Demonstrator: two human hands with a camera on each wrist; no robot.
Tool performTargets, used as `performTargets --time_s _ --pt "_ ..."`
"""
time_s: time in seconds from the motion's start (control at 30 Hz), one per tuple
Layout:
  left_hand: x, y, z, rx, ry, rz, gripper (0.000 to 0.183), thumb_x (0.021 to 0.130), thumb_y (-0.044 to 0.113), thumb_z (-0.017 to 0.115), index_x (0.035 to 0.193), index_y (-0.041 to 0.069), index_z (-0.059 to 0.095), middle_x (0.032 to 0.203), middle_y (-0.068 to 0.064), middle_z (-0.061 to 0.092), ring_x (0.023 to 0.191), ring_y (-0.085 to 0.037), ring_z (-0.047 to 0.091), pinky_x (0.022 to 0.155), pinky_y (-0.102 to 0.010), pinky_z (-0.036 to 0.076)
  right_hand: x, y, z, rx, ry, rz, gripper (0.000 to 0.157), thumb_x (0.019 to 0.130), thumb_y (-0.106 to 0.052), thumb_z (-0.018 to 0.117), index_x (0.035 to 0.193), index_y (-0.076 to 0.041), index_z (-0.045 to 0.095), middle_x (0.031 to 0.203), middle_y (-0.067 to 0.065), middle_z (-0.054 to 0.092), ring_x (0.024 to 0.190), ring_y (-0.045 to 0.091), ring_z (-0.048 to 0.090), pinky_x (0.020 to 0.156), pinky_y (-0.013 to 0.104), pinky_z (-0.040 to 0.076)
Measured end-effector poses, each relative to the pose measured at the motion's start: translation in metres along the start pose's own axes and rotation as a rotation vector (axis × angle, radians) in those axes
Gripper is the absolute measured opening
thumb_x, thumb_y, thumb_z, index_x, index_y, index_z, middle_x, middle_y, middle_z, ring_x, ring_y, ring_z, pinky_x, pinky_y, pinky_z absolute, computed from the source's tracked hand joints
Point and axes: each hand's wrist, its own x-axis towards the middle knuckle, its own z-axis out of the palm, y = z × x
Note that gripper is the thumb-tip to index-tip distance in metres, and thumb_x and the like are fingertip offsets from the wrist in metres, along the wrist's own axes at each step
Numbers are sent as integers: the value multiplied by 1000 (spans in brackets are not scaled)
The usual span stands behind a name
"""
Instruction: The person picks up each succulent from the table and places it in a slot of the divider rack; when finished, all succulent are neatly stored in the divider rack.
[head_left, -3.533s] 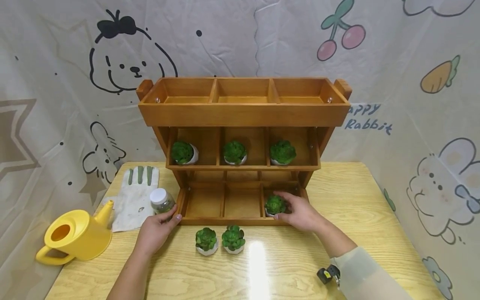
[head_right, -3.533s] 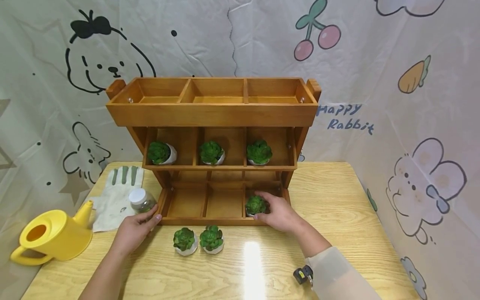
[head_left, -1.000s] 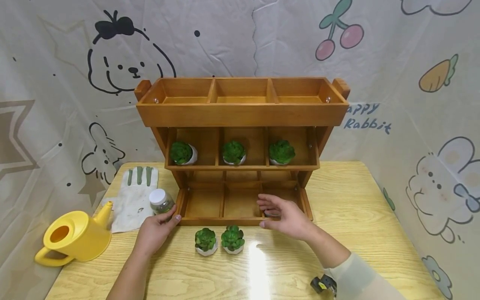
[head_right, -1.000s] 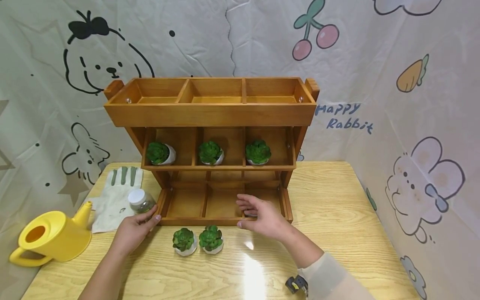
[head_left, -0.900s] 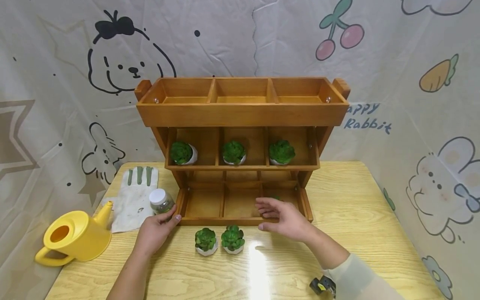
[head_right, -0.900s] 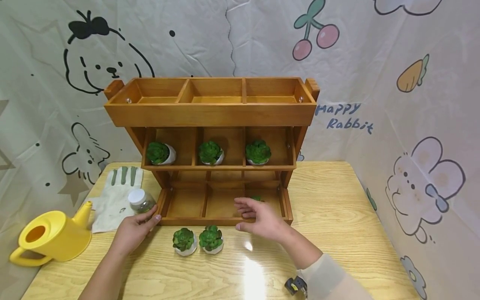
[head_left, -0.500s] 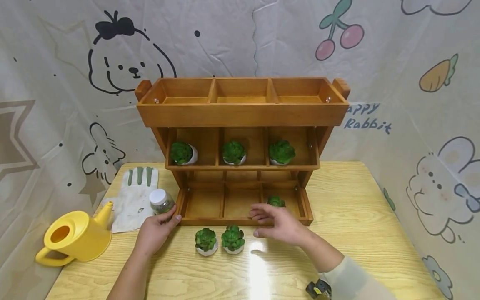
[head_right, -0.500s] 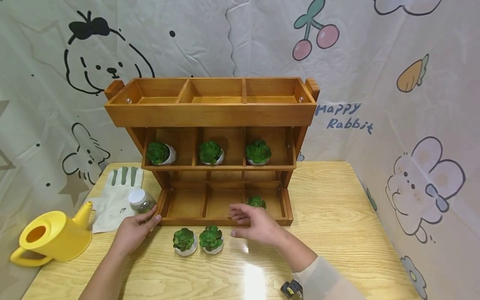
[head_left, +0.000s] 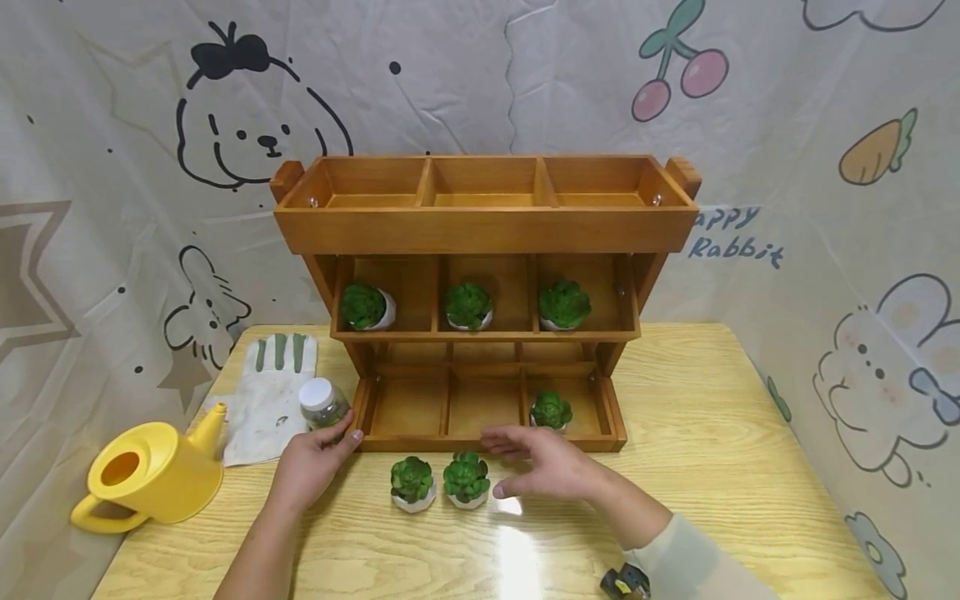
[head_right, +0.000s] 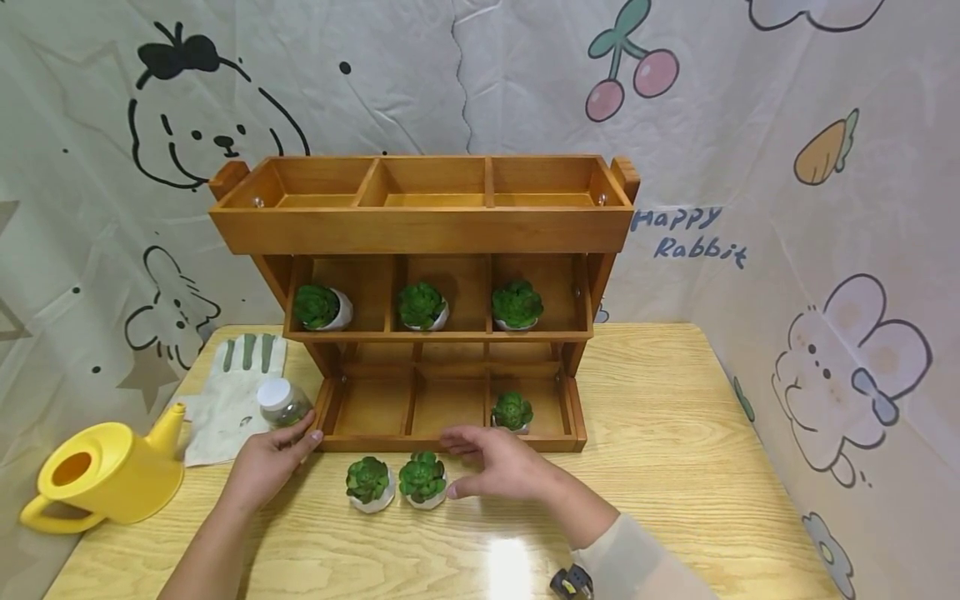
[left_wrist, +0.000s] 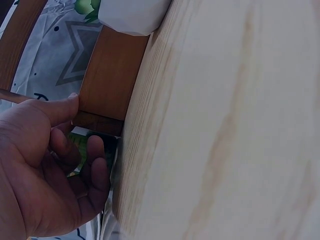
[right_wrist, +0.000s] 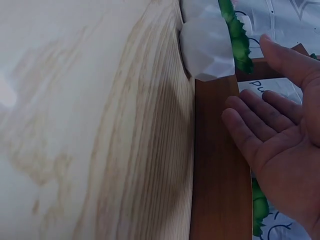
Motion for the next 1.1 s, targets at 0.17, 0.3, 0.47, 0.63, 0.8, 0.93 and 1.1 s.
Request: performTargets --time_s 0.17,0.3,0.47,0.63,0.8,0.93,1.1 --pt "0 0 -1 -4 -4 0 52 101 45 67 145 16 62 143 -22 58 136 -45 52 107 -61 45 2 -3 4 -12 -28 4 83 87 -21 87 156 -4 44 152 10 55 139 25 54 116 46 41" --pt "0 0 -1 -4 -4 0 52 101 45 67 145 16 62 143 -21 58 135 -44 52 106 -60 46 4 -3 7 -39 -34 -5 85 86 -21 88 156 -4 44 153 9 55 139 26 54 116 45 42" --pt "0 1 -1 4 -3 6 52 101 45 67 145 17 62 141 -21 60 133 -42 55 101 -57 49 7 -2 12 -79 -36 -6 87 84 -23 89 157 -7 44 153 6 55 137 24 55 115 43 43" --pt "-1 2 -1 3 -7 3 52 102 45 67 145 16 61 142 -21 60 134 -43 54 102 -58 48 11 -3 16 -108 -49 22 90 83 -27 91 158 -14 44 155 -2 52 135 18 55 114 42 44" --pt "-1 5 -1 -3 -10 3 51 102 42 68 145 15 62 141 -21 60 136 -43 52 105 -59 47 15 -3 20 -183 -49 17 92 79 -29 93 157 -17 46 153 -6 53 134 14 55 115 39 42" --pt "-2 5 -1 -1 -5 9 51 101 42 68 144 14 63 140 -20 61 136 -43 52 107 -60 46 19 -2 24 -246 -42 -2 92 78 -30 94 156 -18 48 150 -5 56 134 15 54 116 39 41" --pt "-2 4 -2 11 8 24 50 101 42 69 142 14 64 138 -19 63 134 -43 54 109 -60 44 22 -4 27 -271 -21 0 90 76 -25 95 154 -20 51 147 -2 58 128 14 57 111 38 46"
